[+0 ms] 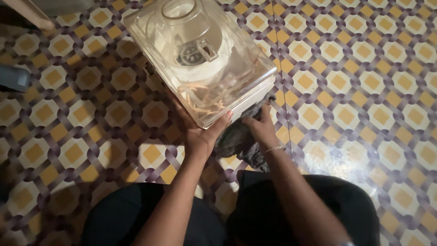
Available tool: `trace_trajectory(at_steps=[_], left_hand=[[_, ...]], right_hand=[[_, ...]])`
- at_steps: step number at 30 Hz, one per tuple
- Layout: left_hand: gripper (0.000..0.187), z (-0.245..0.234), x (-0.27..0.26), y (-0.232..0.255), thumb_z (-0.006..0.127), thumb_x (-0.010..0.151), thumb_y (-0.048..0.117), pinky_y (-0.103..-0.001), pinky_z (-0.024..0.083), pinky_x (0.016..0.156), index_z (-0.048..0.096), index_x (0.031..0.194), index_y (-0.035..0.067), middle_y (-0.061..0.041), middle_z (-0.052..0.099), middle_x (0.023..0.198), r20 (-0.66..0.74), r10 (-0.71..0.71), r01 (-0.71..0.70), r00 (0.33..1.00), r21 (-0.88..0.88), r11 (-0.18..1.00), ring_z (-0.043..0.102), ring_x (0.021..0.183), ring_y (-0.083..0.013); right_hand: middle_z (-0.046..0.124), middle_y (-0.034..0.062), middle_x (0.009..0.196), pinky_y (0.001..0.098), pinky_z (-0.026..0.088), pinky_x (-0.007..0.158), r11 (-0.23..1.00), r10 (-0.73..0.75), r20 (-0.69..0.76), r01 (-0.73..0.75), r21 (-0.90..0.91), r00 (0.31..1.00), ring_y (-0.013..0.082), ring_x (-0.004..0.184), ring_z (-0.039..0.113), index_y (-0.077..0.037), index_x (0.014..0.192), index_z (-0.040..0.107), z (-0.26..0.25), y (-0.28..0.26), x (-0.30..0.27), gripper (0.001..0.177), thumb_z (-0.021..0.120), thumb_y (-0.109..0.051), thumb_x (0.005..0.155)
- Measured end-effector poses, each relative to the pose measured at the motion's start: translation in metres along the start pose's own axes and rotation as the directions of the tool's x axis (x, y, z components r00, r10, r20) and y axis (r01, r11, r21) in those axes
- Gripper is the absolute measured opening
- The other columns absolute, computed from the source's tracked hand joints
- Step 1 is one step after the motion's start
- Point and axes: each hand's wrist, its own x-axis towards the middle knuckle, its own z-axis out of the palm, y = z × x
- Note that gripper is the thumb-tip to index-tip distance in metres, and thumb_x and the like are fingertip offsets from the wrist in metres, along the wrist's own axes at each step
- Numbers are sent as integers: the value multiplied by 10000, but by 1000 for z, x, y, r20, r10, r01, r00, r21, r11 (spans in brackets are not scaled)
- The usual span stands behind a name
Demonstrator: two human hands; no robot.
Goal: The person assembles a small white appliance by placing a clear plastic lid over the base and inserting a power cord. They then use a cloth to wipe the exterior surfaces of the assembled appliance.
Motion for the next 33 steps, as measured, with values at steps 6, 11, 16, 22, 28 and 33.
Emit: trace_trajectory(at_steps=[6, 11, 16, 22, 28, 33], left_hand=[[1361, 3, -5, 13, 931, 765, -60, -371, 544, 1062, -105, 1628, 126, -222, 386, 1550, 19, 247, -222, 969, 509, 831, 545, 1302, -249], [1328, 3, -4, 5, 825, 783, -27, -324, 601, 960, -202, 1613, 119, -183, 507, 1399, -6, 64, -63, 998, 99, 993, 635, 1129, -200], [891, -7, 2, -11, 876, 813, 1, -306, 587, 976, 371, 1496, -269, -241, 691, 1288, -95, -408, 398, 908, -103, 911, 712, 1066, -221], [1284, 3, -3, 4, 851, 774, -11, -326, 569, 1013, -95, 1637, 87, -144, 510, 1415, -1, 59, -58, 998, 109, 992, 612, 1167, -177], [1300, 8, -2, 17, 875, 781, -8, -342, 542, 1048, -106, 1631, 63, -150, 415, 1502, 1, 169, -164, 986, 239, 957, 566, 1241, -210], [1182, -2, -2, 2, 868, 784, 66, -428, 559, 1029, 139, 1707, -47, -301, 499, 1430, 47, -164, 167, 985, -84, 982, 598, 1182, -326]], right_hand=[[242, 268, 1658, 347, 293, 1207, 991, -107, 6, 106, 79, 994, 339, 1519, 305, 82, 1585, 87, 19, 11, -24, 979, 715, -139, 867], [168, 336, 1705, 431, 117, 1293, 933, -349, -16, 346, -103, 937, 389, 1612, 115, 106, 1589, 205, 50, 6, -72, 833, 696, -99, 948], [171, 347, 1624, 447, 115, 1274, 839, -420, 4, 389, -380, 908, 406, 1557, 106, 120, 1554, 191, 44, 1, -67, 929, 769, -91, 858], [473, 255, 1454, 367, 460, 1094, 979, 14, 41, -22, 203, 999, 314, 1331, 495, 35, 1569, 262, 7, 3, -5, 935, 683, 37, 734], [368, 137, 1555, 320, 410, 1116, 894, -186, 38, 153, 421, 982, 188, 1402, 417, -9, 1623, 82, -2, -37, -23, 1066, 689, 78, 752], [236, 299, 1629, 425, 280, 1174, 937, -310, 74, 318, -148, 948, 422, 1479, 245, 38, 1610, 75, 27, -62, -75, 1068, 757, -77, 797]])
